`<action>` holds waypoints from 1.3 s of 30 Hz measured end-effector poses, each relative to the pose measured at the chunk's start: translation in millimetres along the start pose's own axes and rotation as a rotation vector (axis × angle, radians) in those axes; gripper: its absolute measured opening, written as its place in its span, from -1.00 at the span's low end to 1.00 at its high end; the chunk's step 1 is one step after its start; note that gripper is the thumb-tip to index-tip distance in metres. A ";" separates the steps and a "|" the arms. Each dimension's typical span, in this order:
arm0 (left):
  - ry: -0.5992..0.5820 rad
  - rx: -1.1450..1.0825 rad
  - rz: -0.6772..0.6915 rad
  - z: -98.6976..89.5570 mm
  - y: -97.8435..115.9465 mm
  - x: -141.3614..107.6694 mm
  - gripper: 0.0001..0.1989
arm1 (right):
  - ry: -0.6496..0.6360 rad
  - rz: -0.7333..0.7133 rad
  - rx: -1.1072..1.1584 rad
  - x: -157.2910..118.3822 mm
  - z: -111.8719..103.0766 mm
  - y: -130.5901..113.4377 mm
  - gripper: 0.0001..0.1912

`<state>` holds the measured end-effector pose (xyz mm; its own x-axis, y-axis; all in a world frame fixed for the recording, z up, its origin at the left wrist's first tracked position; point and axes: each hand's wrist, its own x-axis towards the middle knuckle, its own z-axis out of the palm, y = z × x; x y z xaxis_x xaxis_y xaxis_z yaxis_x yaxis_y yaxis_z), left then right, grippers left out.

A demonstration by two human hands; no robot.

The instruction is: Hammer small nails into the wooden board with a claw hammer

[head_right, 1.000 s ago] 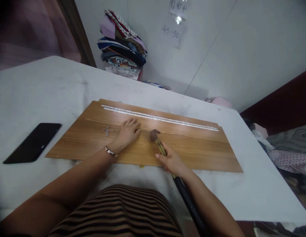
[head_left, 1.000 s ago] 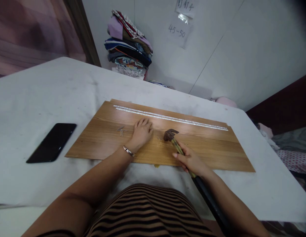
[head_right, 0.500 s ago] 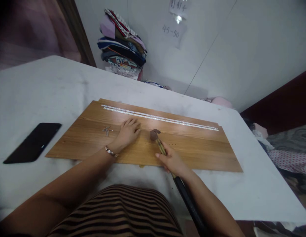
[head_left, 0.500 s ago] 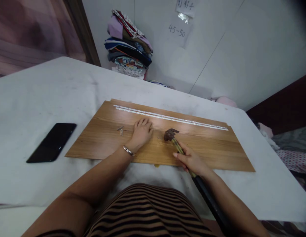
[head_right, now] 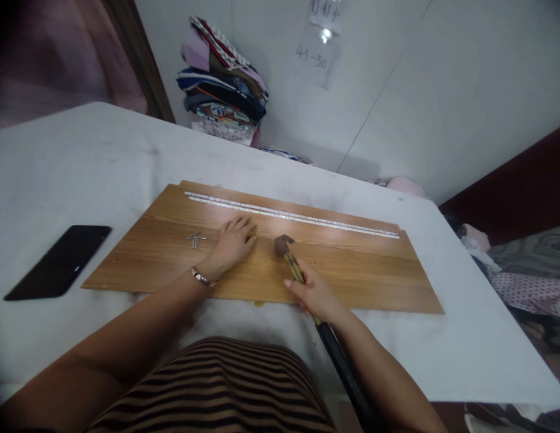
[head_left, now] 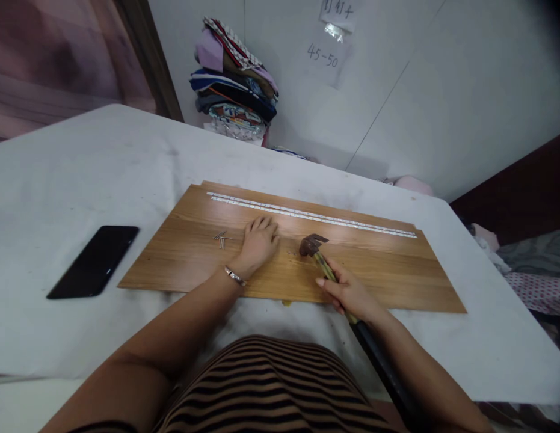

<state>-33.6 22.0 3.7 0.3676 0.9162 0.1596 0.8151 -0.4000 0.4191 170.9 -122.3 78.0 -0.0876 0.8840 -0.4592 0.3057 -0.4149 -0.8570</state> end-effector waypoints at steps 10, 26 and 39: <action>-0.009 0.030 0.005 -1.2 2.1 -0.7 -0.70 | -0.001 0.001 0.007 0.4 -0.2 0.9 -0.06; -0.014 0.031 0.003 -0.9 0.9 -0.1 -0.69 | 0.003 -0.016 0.019 0.0 -0.7 1.8 -0.11; -0.007 0.019 0.008 1.5 -1.5 0.3 -0.70 | 0.004 -0.029 0.066 1.9 -1.5 8.1 -0.08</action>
<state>-34.0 22.8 1.7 0.3767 0.9129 0.1569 0.8206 -0.4075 0.4007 174.6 -123.7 70.5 -0.0915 0.8966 -0.4333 0.2399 -0.4025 -0.8834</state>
